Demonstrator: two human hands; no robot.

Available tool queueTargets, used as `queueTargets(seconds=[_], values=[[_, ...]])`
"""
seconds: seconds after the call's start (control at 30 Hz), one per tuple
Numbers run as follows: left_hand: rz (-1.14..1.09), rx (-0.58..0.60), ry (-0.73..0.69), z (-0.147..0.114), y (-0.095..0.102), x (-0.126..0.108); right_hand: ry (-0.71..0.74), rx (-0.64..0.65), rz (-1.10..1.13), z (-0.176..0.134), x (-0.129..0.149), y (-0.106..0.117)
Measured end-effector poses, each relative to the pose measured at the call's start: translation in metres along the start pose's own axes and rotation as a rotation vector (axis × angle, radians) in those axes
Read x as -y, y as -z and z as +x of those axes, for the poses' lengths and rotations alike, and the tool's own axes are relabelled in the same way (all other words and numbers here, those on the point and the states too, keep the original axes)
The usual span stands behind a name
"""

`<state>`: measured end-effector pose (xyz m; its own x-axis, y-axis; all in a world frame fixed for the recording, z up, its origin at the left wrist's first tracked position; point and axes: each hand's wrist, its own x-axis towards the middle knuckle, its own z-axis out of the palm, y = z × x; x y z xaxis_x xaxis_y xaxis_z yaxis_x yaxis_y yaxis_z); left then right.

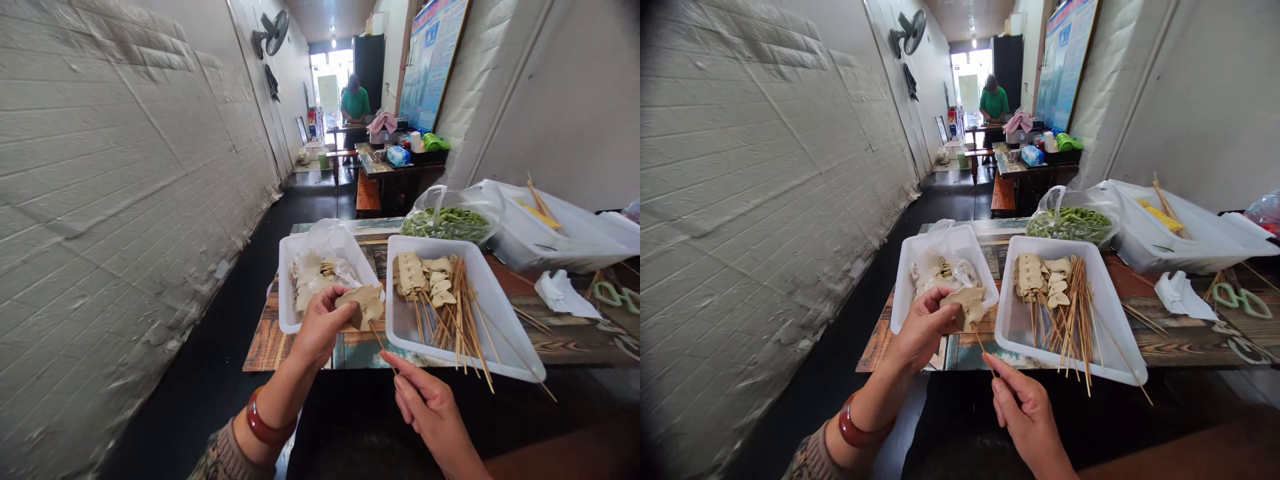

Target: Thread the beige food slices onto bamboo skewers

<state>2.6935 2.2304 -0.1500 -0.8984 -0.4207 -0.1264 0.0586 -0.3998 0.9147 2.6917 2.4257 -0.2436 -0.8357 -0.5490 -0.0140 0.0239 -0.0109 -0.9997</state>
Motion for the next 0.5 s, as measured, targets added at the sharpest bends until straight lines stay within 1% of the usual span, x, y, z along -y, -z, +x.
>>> queueTargets(seconds=[0.13, 0.23, 0.5], values=[[0.011, 0.035, 0.063, 0.0013, -0.0008, -0.0016, -0.012, 0.016, 0.007, 0.0001, 0.0, 0.0027], [0.025, 0.062, 0.077, 0.0024, -0.0001, -0.0015, -0.032, 0.023, 0.018, -0.001, 0.0003, 0.0041], [0.028, 0.027, 0.116, 0.0006, -0.0023, -0.0058, -0.023, 0.05, 0.023, -0.0025, -0.0068, 0.0077]])
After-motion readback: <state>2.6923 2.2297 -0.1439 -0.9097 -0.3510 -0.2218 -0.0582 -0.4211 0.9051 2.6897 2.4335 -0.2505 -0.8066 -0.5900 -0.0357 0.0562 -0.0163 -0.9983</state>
